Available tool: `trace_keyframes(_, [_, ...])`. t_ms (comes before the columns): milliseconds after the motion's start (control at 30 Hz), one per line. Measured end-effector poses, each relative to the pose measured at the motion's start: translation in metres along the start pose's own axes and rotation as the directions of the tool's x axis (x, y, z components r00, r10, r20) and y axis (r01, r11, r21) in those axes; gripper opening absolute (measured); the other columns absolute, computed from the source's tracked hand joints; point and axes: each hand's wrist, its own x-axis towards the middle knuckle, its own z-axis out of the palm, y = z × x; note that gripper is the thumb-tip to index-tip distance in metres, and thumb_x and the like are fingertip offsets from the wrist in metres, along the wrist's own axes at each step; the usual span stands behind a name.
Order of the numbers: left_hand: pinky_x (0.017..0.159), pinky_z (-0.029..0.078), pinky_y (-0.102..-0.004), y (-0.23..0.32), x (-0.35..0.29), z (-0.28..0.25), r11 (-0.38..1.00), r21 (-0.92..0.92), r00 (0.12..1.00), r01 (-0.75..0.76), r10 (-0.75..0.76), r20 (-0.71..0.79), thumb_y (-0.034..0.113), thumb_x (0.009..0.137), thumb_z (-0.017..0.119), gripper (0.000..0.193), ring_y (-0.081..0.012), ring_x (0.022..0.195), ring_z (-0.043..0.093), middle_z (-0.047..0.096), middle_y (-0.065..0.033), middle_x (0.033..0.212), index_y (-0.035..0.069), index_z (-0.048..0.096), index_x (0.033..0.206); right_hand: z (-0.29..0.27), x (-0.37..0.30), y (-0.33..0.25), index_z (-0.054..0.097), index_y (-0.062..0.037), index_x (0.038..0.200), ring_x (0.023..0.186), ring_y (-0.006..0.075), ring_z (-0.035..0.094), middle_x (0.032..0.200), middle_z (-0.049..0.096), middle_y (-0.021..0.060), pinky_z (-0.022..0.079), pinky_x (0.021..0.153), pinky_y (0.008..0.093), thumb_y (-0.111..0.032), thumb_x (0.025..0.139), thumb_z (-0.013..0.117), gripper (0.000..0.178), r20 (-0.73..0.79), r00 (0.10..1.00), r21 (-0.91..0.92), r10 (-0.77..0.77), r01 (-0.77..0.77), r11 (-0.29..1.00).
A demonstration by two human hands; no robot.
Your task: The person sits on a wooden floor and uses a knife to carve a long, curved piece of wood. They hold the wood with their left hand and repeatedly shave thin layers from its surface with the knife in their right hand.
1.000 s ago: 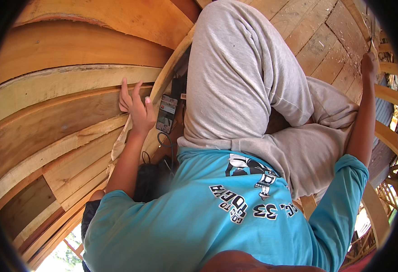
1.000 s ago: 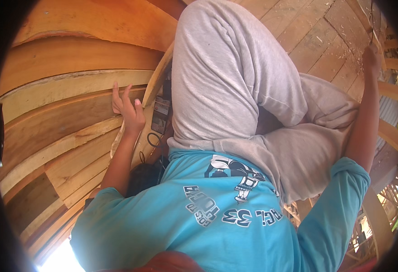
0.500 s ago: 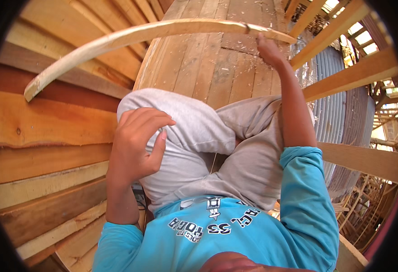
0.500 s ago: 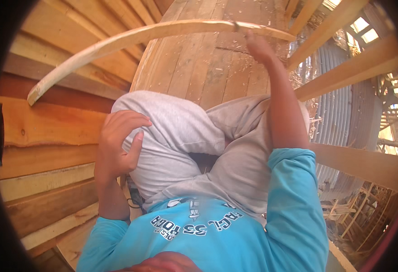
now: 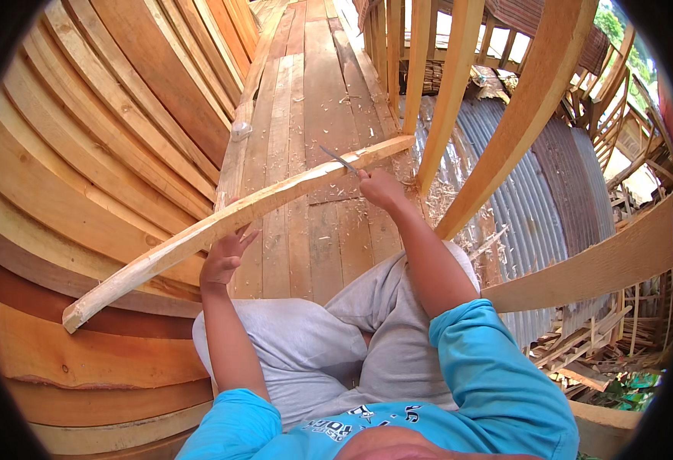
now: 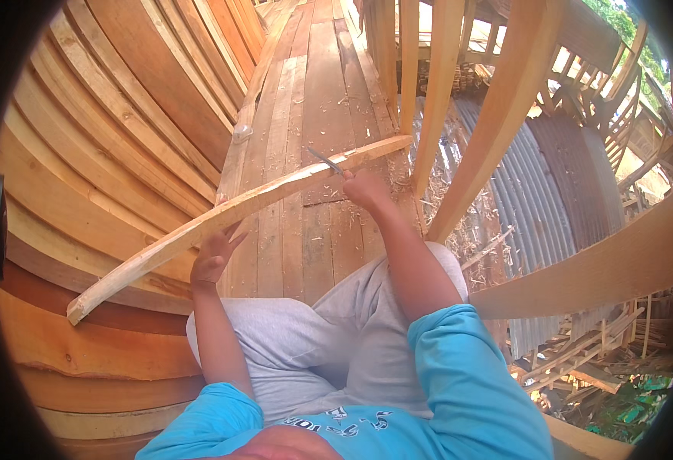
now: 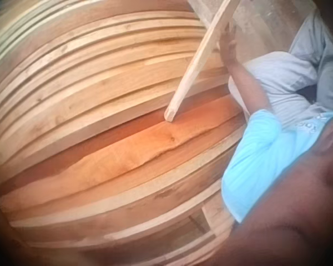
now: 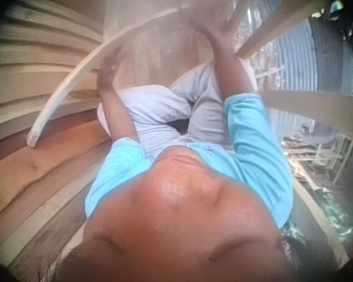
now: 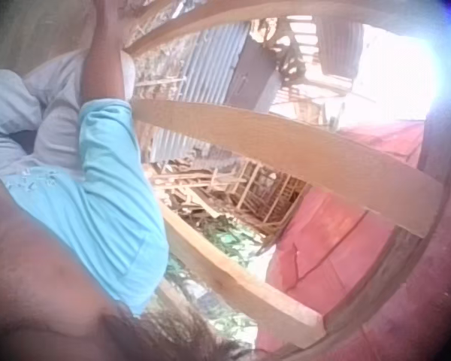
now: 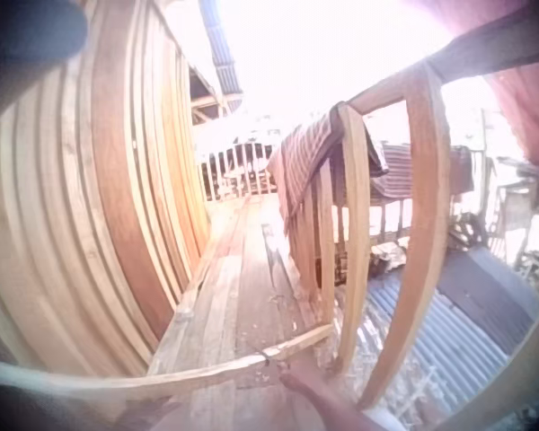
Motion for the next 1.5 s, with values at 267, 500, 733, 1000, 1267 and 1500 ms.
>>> trace_keyframes(267, [0.118,0.026,-0.0463,0.017,0.016,0.017,0.700,-0.350,0.746,-0.623,0.396,-0.536,0.017,0.069,0.078,0.040,-0.0173,0.109,0.052,0.054,0.0047,0.092,0.021,0.044,0.090,0.033,-0.009,-0.046,0.070,0.0024,0.079,0.087,0.0469,0.065,0.085,0.066,0.0306,0.049,0.084,0.0553,-0.037,0.100,0.030,0.060,-0.257,0.953,-0.068,-0.161,0.149,0.987])
trace_keyframes(500, [0.092,0.034,-0.0347,0.023,0.021,0.019,0.733,-0.227,0.710,-0.642,0.456,-0.536,0.011,0.059,0.058,0.034,-0.0129,0.076,0.043,0.043,0.0036,0.074,0.018,0.038,0.085,0.050,-0.019,-0.053,0.067,0.0030,0.069,0.070,0.0428,0.067,0.071,0.066,0.0271,0.053,0.068,0.0545,-0.031,0.098,0.036,0.054,-0.354,0.917,-0.205,-0.183,0.114,0.972])
trace_keyframes(733, [0.094,0.035,-0.0344,0.020,0.019,0.017,0.734,-0.240,0.727,-0.635,0.463,-0.507,0.013,0.059,0.063,0.038,-0.0133,0.079,0.044,0.041,0.0048,0.074,0.019,0.040,0.088,0.043,-0.007,-0.049,0.068,0.0054,0.085,0.085,0.0448,0.066,0.088,0.068,0.0285,0.052,0.077,0.0543,-0.034,0.098,0.034,0.054,-0.320,0.947,-0.159,0.007,-0.061,0.985])
trace_keyframes(1000, [0.093,0.035,-0.0369,0.020,0.021,0.022,0.737,-0.203,0.679,-0.645,0.431,-0.595,0.012,0.057,0.057,0.036,-0.0148,0.077,0.042,0.042,0.0024,0.075,0.017,0.036,0.087,0.046,-0.005,-0.039,0.069,0.0042,0.082,0.082,0.0486,0.065,0.085,0.067,0.0294,0.050,0.079,0.0559,-0.035,0.098,0.033,0.055,-0.365,0.931,-0.157,-0.007,-0.054,0.986])
trace_keyframes(1267, [0.098,0.034,-0.0361,0.023,0.019,0.020,0.746,-0.248,0.715,-0.619,0.404,-0.571,0.012,0.058,0.060,0.035,-0.0144,0.081,0.045,0.043,0.0037,0.075,0.018,0.041,0.087,0.048,0.009,-0.011,0.070,0.0038,0.081,0.083,0.0454,0.067,0.084,0.068,0.0273,0.052,0.080,0.0529,-0.035,0.098,0.031,0.057,-0.317,0.943,-0.198,-0.102,0.039,0.979])
trace_keyframes(1500, [0.095,0.034,-0.0370,0.021,0.022,0.022,0.749,-0.228,0.696,-0.622,0.395,-0.600,0.013,0.056,0.055,0.037,-0.0157,0.079,0.043,0.041,0.0015,0.076,0.016,0.036,0.088,0.050,0.018,-0.003,0.065,0.0032,0.066,0.067,0.0466,0.064,0.068,0.061,0.0300,0.053,0.067,0.0527,-0.030,0.097,0.037,0.053,-0.465,0.837,-0.241,-0.289,0.195,0.951])
